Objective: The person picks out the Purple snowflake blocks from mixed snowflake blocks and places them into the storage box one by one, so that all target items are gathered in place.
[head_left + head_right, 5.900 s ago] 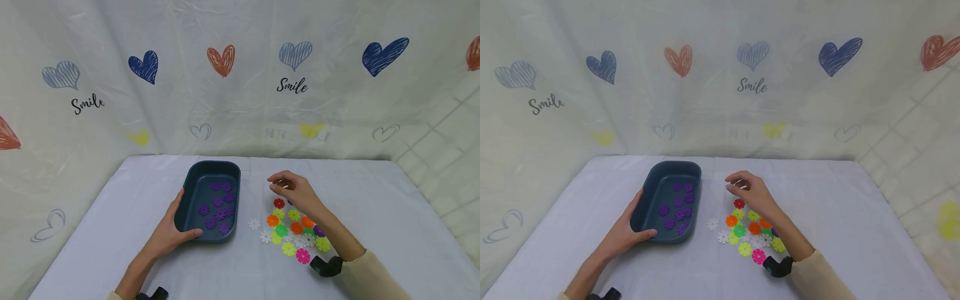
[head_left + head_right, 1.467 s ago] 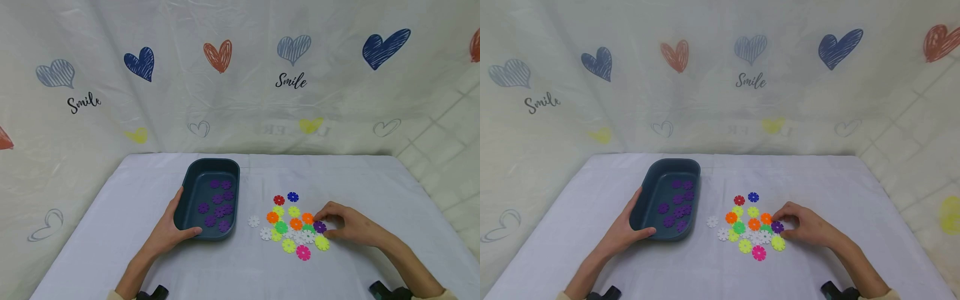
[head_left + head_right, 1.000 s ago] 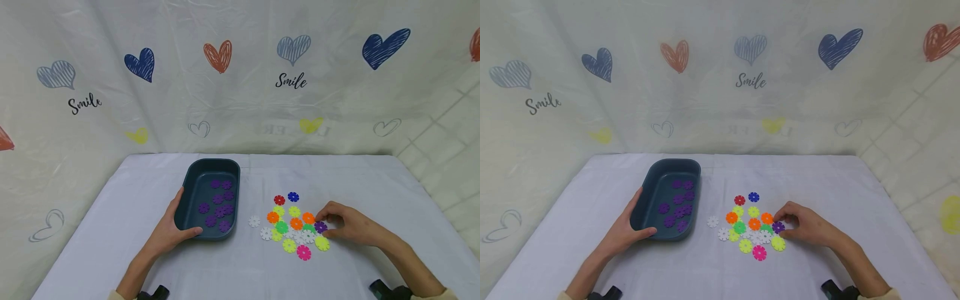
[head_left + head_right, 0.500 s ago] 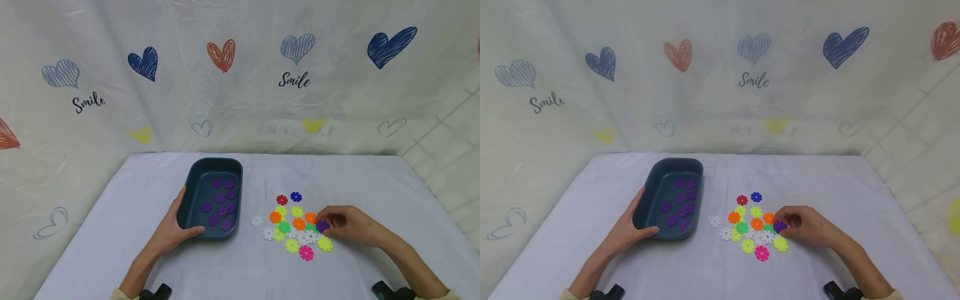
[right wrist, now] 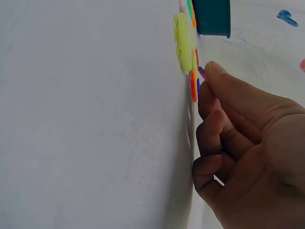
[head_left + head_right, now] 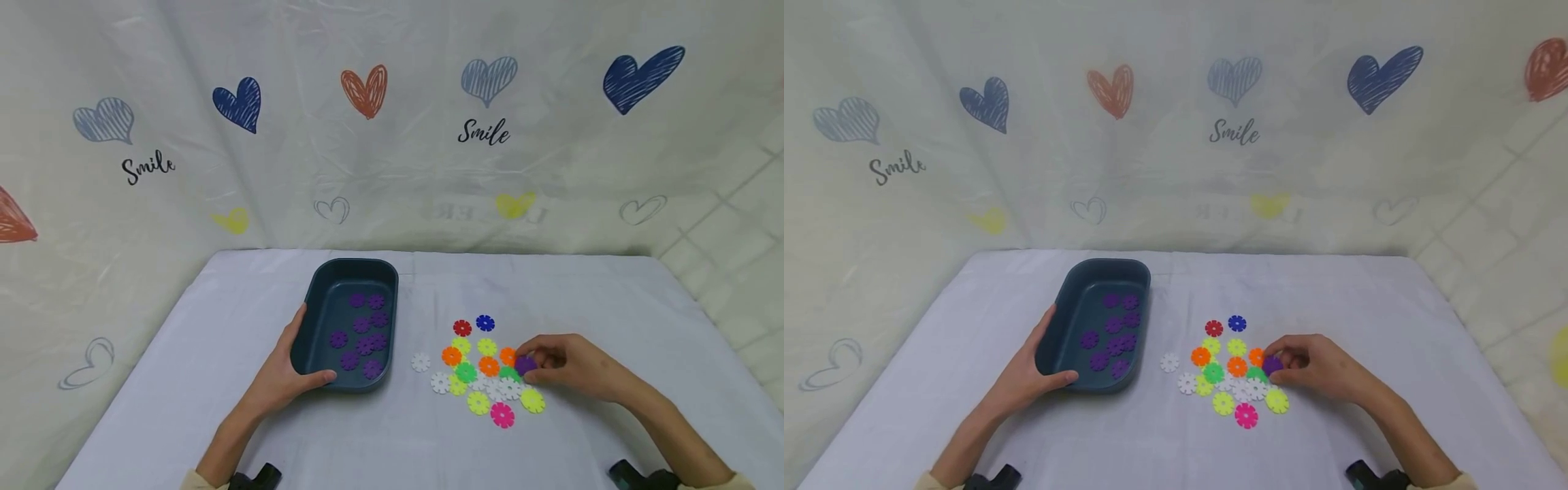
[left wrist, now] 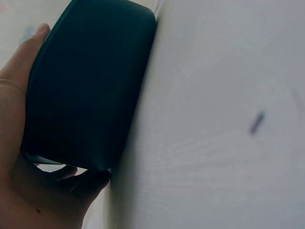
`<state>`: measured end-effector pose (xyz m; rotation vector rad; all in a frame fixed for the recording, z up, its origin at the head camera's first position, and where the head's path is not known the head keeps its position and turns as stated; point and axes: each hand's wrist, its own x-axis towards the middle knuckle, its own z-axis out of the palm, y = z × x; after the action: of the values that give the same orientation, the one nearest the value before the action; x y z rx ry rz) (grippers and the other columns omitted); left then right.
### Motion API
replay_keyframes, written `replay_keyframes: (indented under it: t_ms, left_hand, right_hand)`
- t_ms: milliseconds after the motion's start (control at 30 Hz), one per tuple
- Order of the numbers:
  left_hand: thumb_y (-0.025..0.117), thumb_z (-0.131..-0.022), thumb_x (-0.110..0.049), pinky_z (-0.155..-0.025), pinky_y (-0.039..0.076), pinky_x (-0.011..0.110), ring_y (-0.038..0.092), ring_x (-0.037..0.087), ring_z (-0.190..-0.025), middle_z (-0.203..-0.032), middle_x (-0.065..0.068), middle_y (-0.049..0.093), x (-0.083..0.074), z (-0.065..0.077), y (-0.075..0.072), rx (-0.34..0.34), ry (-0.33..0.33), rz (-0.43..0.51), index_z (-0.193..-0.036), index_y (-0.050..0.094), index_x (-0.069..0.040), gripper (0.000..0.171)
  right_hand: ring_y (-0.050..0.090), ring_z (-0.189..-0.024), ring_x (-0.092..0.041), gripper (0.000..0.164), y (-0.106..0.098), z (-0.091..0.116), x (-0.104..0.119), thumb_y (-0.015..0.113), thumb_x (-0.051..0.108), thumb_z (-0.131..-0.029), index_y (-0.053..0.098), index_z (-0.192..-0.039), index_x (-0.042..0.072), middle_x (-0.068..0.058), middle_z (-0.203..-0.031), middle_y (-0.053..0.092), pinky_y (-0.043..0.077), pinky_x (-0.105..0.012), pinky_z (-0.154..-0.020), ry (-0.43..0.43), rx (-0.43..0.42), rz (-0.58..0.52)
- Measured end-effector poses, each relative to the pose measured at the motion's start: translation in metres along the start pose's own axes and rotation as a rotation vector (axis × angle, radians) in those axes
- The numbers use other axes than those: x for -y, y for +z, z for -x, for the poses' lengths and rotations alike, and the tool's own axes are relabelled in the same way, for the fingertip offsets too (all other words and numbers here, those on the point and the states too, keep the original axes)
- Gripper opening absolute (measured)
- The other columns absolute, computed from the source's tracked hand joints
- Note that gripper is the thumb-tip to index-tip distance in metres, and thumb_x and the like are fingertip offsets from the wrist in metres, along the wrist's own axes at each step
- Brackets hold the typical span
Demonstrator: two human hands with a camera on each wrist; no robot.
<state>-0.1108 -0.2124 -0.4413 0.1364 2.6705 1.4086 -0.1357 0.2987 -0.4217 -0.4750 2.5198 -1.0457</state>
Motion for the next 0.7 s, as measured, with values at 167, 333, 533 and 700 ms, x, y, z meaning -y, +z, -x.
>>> replay_keyframes:
  t_ms: [167,333,533,700]
  left_hand:
    - [0.091,-0.077,-0.04,-0.12,0.023,0.075,0.012,0.044,-0.162,-0.178,0.008,0.005,-0.001,0.0,0.0,0.002,0.005,0.002,-0.168,0.002,-0.04,0.127]
    - [0.091,-0.077,-0.04,-0.12,0.023,0.075,0.012,0.044,-0.162,-0.178,0.008,0.005,0.0,0.0,0.0,0.001,0.004,-0.001,-0.167,0.001,-0.04,0.127]
    - [0.09,-0.077,-0.041,-0.12,0.024,0.075,0.013,0.044,-0.162,-0.178,0.007,0.005,0.002,0.0,0.0,-0.004,0.004,-0.014,-0.167,0.001,-0.04,0.127]
    - [0.091,-0.077,-0.041,-0.121,0.023,0.075,0.012,0.044,-0.162,-0.178,0.008,0.005,0.003,0.0,0.0,-0.001,0.011,-0.016,-0.168,0.001,-0.039,0.127]
  right_hand:
    - [0.058,-0.078,-0.006,0.036,0.001,-0.003,0.004,0.086,0.028,-0.087,0.076,-0.117,0.013,0.001,-0.087,0.066,0.052,-0.019,-0.068,0.004,-0.035,-0.01]
    - [0.06,-0.08,-0.006,0.033,0.003,-0.007,0.008,0.085,0.028,-0.087,0.075,-0.116,0.013,0.002,-0.094,0.072,0.054,-0.019,-0.07,-0.047,-0.083,-0.003]
    - [0.062,-0.08,-0.006,0.03,0.009,-0.012,0.018,0.084,0.026,-0.088,0.075,-0.114,0.014,0.001,-0.101,0.075,0.055,-0.02,-0.071,-0.117,-0.146,-0.006]
    - [0.059,-0.081,-0.007,0.033,0.015,-0.016,0.026,0.085,0.029,-0.087,0.075,-0.115,0.016,0.003,-0.097,0.071,0.054,-0.02,-0.071,-0.087,-0.197,0.017]
